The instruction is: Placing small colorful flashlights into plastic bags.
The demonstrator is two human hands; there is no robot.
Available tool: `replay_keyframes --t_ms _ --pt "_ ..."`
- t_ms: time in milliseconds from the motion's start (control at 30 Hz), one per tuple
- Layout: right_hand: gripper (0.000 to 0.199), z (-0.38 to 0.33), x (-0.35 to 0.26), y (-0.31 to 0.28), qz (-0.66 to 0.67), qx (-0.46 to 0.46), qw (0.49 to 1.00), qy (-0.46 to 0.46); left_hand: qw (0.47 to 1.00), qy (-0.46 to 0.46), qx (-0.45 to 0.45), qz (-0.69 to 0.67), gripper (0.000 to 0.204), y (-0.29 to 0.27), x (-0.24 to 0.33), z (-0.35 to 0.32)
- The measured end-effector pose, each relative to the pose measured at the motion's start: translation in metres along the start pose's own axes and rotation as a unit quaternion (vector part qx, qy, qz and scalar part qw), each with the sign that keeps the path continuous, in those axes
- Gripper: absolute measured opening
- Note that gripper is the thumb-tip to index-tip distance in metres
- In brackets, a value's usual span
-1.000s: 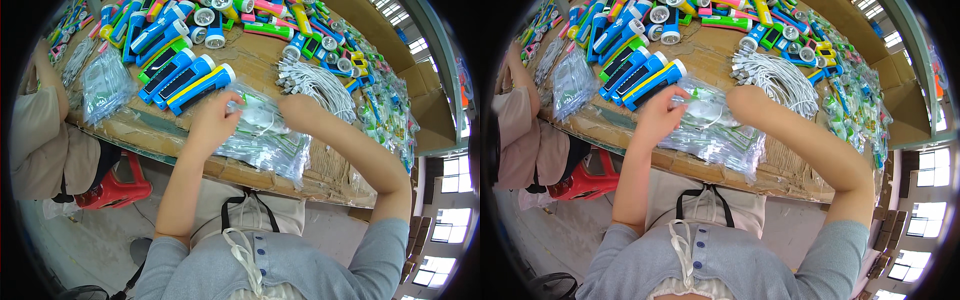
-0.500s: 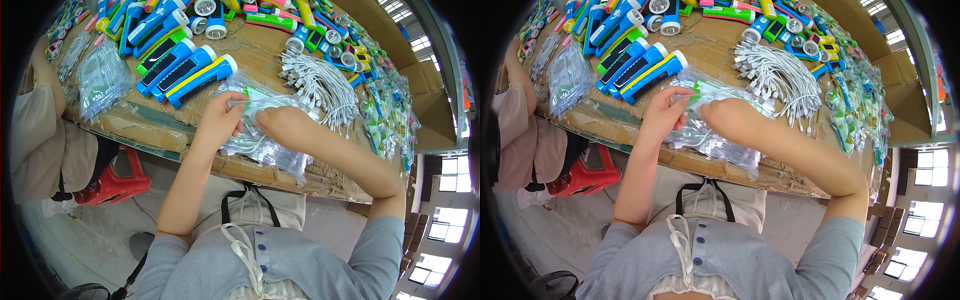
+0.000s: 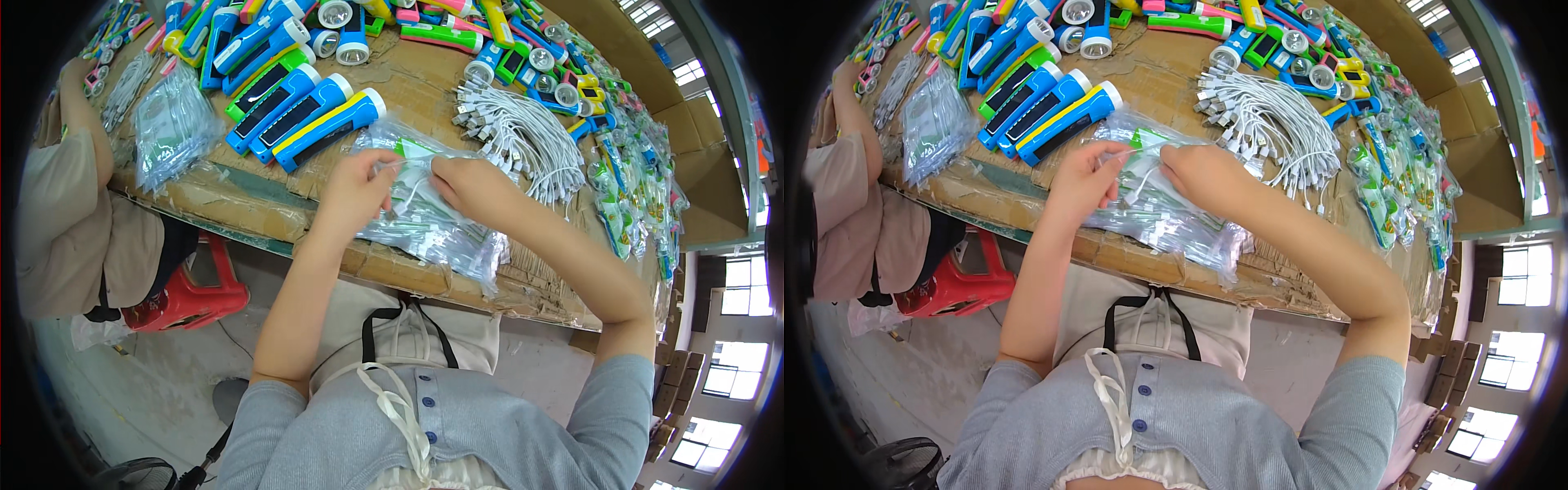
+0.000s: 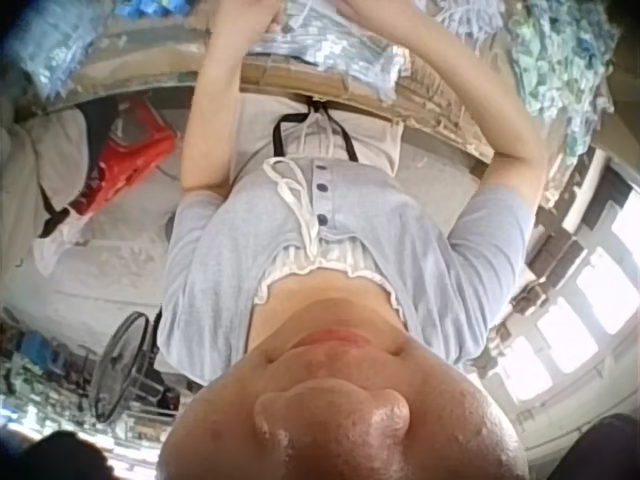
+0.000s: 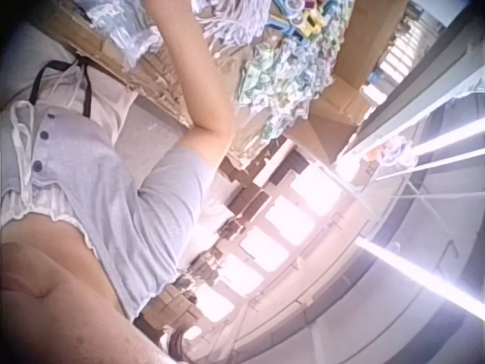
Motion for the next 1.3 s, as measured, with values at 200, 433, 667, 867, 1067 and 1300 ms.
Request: replay_keyframes --t_ms 200,433,667,867,1067,1300 --pt "0.014 0.013 0.009 0.009 -0.238 -0.098 0.965 0.044 0.987 0.128 0.058 0.080 0.022 0.009 0.044 -0.020" --pt "0.016 0.037 -0.036 -0.038 -0.244 -0.169 0.955 0.024 0.999 0.026 0.040 -0.004 0.026 -0.007 0.040 -0.024" --pt "0.045 0.132 -0.033 0.002 0.152 -0.127 0.951 0.238 0.993 0.006 0.089 -0.072 0.022 0.004 -0.012 -0.001" --pt "0.076 0.151 -0.027 0.017 0.058 0.015 0.949 0.309 0.974 0.111 0.143 0.139 0.020 0.012 -0.008 -0.007" --pt "0.066 0.133 -0.015 0.009 0.257 0.164 0.904 0.300 0.904 0.239 0.178 0.307 0.025 0.022 0.000 -0.012" --pt "0.071 0.043 -0.014 -0.081 0.423 0.274 0.854 0.126 0.929 0.145 0.171 0.293 0.017 0.021 -0.012 -0.004"
Point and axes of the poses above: each hand's wrist, its own z-axis towards the middle knuckle, its own y-axis out of the palm, x = y × z, the point moved 7 cm from there along z, towards the middle knuckle, and after that the axes turned 1 degree about y, right-handed, at the moved point
